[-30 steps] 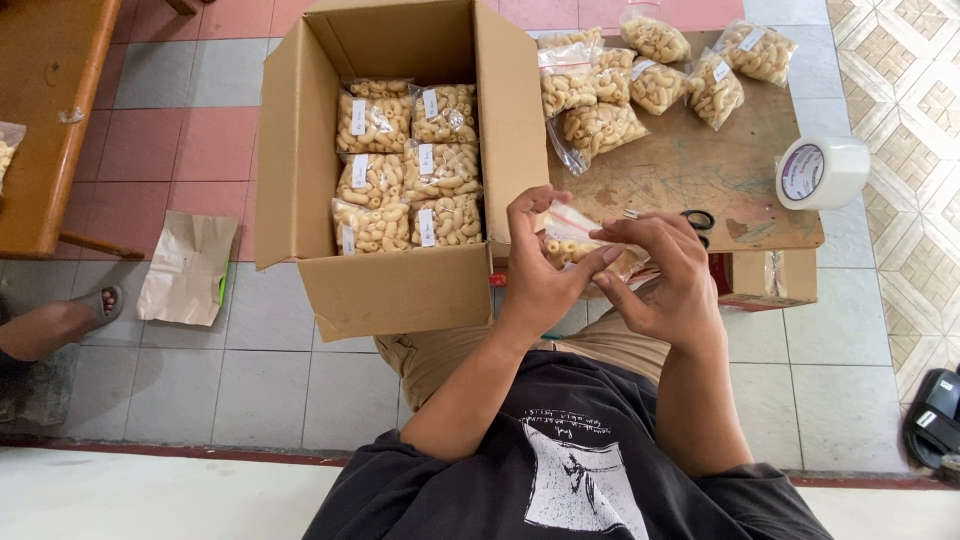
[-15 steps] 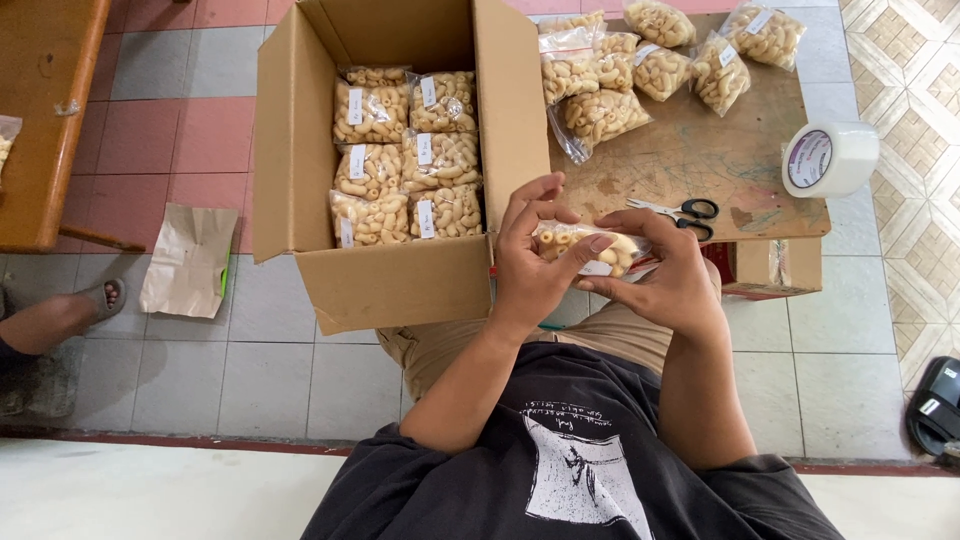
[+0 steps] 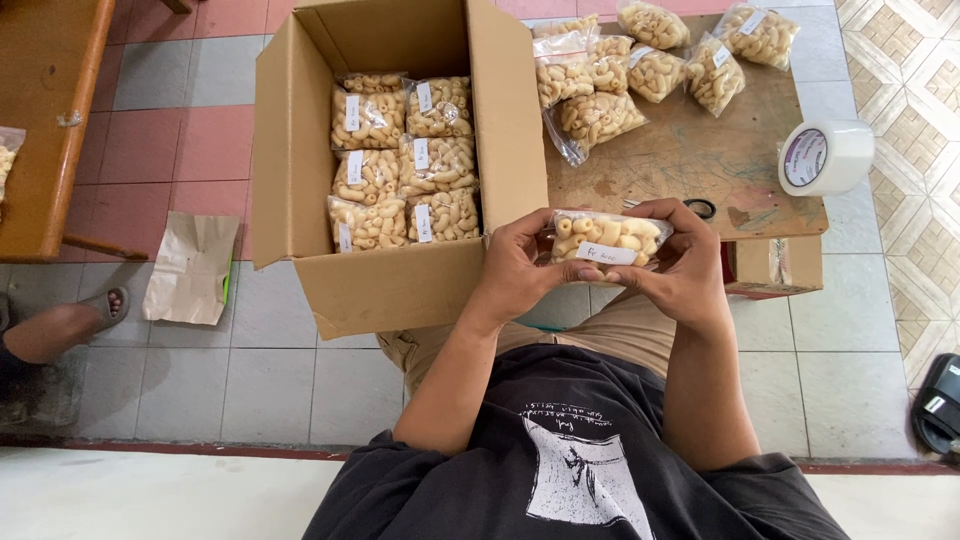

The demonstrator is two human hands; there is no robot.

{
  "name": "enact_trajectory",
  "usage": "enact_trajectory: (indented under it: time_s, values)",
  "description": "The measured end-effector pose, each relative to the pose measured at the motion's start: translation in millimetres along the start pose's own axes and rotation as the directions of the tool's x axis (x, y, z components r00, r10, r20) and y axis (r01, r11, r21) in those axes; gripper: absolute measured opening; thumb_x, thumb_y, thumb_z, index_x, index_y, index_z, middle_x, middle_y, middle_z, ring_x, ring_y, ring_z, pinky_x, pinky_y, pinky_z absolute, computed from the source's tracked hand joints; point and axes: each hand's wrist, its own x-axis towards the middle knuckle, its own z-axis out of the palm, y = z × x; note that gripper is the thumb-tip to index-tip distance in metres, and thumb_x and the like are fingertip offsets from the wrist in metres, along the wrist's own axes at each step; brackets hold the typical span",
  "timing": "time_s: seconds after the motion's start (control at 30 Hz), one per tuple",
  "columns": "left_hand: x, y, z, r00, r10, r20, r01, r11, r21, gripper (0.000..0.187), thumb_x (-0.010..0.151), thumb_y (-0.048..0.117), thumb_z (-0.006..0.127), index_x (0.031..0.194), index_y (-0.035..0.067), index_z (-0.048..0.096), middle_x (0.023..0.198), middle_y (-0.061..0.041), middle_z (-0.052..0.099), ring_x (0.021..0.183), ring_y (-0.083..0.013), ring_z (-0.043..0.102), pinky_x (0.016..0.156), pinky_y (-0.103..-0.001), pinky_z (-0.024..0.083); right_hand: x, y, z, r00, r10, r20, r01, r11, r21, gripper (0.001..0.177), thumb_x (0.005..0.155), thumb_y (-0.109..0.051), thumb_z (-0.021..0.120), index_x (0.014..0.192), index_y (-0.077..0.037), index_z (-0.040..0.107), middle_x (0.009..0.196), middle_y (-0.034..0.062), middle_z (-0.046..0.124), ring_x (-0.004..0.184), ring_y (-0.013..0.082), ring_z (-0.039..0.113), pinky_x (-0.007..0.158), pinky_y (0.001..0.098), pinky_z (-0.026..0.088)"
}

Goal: Packing and inspecting small plastic bags of snacks into a cardboard box

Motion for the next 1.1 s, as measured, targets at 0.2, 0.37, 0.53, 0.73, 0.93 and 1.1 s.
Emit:
enact_trajectory:
  time_s: [0.2, 0.37, 0.53, 0.73, 0.93, 1.1]
  values:
    - [-0.1, 7.2, 5.8, 0.999, 0.021, -0.033, -0.02, 1.0, 0.009, 0.052, 0.075, 0.009, 0.095, 0.12, 0.004, 0.068, 0.104, -0.011, 0.074, 0.102, -0.0133, 0.066, 0.09, -0.034, 0.06, 4.3, 23.3, -7.5, 1.0, -0.004, -0.016, 0.004, 1.0, 0.008, 0.051, 0.073, -0.013, 0.094, 0.112, 0.009, 0.069, 0.097, 0.0159, 0.069, 0.084, 0.0131, 0.066, 0.074, 0.0255, 0.058]
    - [2.3, 2.7, 6.0, 0.999, -0.047, -0.001, 0.047, 0.998, -0.048, 0.064, 0.074, 0.01, 0.095, 0.13, 0.005, 0.064, 0.107, -0.01, 0.072, 0.105, -0.0168, 0.067, 0.092, -0.034, 0.06, 5.5, -0.2, 6.9, 0.996, -0.08, -0.039, 0.077, 0.995, -0.058, 0.035, 0.08, -0.016, 0.091, 0.103, 0.003, 0.072, 0.079, 0.0085, 0.064, 0.078, 0.0081, 0.056, 0.069, 0.0224, 0.051]
    - [4.8, 16.6, 9.1, 0.998, -0.064, -0.015, 0.064, 0.998, -0.011, 0.049, 0.077, 0.011, 0.093, 0.119, 0.005, 0.069, 0.102, -0.009, 0.074, 0.101, -0.0149, 0.067, 0.087, -0.033, 0.061, 3.9, -2.0, 8.9, 0.995, -0.088, -0.046, 0.084, 0.993, -0.083, 0.029, 0.085, -0.019, 0.088, 0.099, 0.0, 0.071, 0.081, 0.0087, 0.064, 0.082, 0.0097, 0.054, 0.073, 0.0231, 0.049]
    - [3.2, -6.6, -0.9, 0.999, -0.031, -0.036, 0.029, 0.998, -0.048, 0.055, 0.08, 0.006, 0.09, 0.128, 0.004, 0.065, 0.105, -0.012, 0.073, 0.103, -0.0163, 0.067, 0.087, -0.034, 0.063, 4.0, 5.7, -1.4, 0.995, -0.091, 0.051, 0.09, 0.995, 0.033, 0.072, 0.082, -0.011, 0.084, 0.141, 0.012, 0.05, 0.112, 0.0226, 0.068, 0.098, 0.0194, 0.067, 0.089, 0.0322, 0.056]
    - [2.2, 4.4, 4.8, 0.997, -0.027, -0.077, 0.013, 0.984, -0.18, 0.077, 0.083, 0.003, 0.087, 0.15, 0.005, 0.049, 0.113, -0.01, 0.071, 0.104, -0.0142, 0.069, 0.09, -0.029, 0.063, 3.9, 20.4, -11.7, 0.982, -0.152, 0.112, 0.147, 0.988, 0.052, 0.077, 0.08, 0.001, 0.081, 0.146, 0.008, 0.042, 0.111, 0.0226, 0.069, 0.1, 0.0225, 0.07, 0.089, 0.036, 0.059]
    - [3.8, -1.9, 1.1, 0.999, -0.02, -0.026, 0.016, 0.985, -0.169, 0.073, 0.069, 0.001, 0.096, 0.133, 0.0, 0.062, 0.106, -0.016, 0.073, 0.1, -0.0159, 0.069, 0.084, -0.032, 0.065, 8.7, 22.0, -5.2, 0.988, -0.141, 0.069, 0.136, 0.987, 0.083, 0.068, 0.085, 0.0, 0.079, 0.142, 0.009, 0.044, 0.104, 0.0237, 0.067, 0.09, 0.0238, 0.071, 0.08, 0.0351, 0.062]
